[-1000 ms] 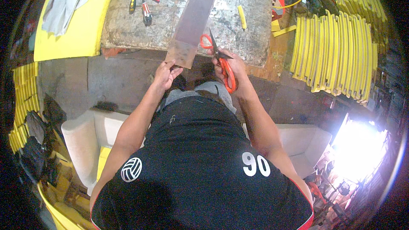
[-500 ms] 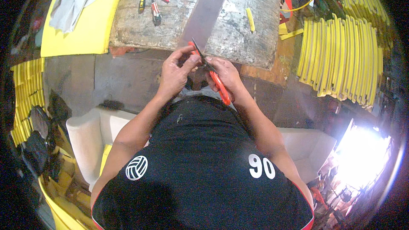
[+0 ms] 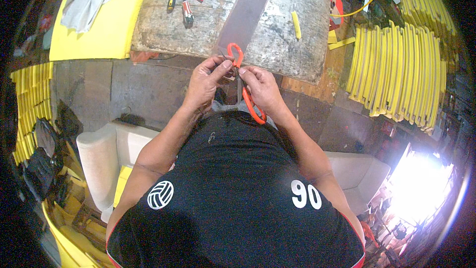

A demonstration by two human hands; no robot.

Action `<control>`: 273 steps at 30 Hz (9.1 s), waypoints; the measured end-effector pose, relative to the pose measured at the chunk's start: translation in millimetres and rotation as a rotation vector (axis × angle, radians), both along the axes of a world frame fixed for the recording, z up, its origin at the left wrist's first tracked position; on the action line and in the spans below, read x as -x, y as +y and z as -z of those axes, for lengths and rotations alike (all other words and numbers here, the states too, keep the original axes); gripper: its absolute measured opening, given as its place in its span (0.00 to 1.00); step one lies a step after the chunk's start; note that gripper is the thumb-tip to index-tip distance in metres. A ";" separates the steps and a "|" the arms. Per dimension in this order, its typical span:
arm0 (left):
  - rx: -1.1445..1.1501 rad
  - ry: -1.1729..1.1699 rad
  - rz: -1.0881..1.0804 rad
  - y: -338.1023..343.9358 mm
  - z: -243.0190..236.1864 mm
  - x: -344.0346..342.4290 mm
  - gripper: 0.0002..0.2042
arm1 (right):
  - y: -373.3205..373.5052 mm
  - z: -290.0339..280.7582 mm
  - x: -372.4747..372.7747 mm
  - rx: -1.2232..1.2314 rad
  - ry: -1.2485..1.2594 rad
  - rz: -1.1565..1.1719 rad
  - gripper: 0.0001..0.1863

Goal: The person uses red-handled shears to cut a small piece of yellow foam and then trims a gray fabric piece on a workbench. They also handle a wooden block and a metal caliper, placing items on the bench and moving around the cluttered workshop.

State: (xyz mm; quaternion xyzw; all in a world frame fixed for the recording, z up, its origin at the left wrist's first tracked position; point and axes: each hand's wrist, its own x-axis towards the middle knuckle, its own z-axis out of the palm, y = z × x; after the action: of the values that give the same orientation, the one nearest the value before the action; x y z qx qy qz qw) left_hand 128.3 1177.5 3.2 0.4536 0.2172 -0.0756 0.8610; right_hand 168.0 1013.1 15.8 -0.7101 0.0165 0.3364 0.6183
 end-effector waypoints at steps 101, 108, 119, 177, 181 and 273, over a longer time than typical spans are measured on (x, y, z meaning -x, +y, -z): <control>-1.032 -0.322 1.075 -344.1 54.6 -54.8 0.15 | -436.6 58.7 56.3 0.535 -0.157 0.400 0.18; -1.033 -0.523 1.025 -475.9 61.8 -131.6 0.16 | -575.8 61.3 62.8 -0.129 0.287 0.973 0.15; -0.588 0.109 0.276 -554.0 241.4 -412.8 0.13 | -606.6 29.8 -14.5 0.273 0.304 0.802 0.19; -0.966 -0.644 0.399 -743.5 39.0 -596.0 0.03 | -769.7 49.4 -585.1 0.210 0.113 0.410 0.21; -0.430 -0.153 0.495 -730.0 4.6 -607.7 0.05 | -770.0 60.5 -587.1 0.019 0.034 0.468 0.17; -0.296 -0.283 0.772 -674.0 -74.4 -654.8 0.12 | -813.7 -115.5 -518.0 0.434 -0.283 -0.450 0.25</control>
State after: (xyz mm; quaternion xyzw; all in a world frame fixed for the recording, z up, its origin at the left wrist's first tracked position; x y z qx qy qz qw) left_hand 783.1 503.6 77.7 0.6260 -0.0797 -0.2969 0.7167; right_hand 685.9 199.4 131.3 -0.8506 -0.1552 0.3512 0.3592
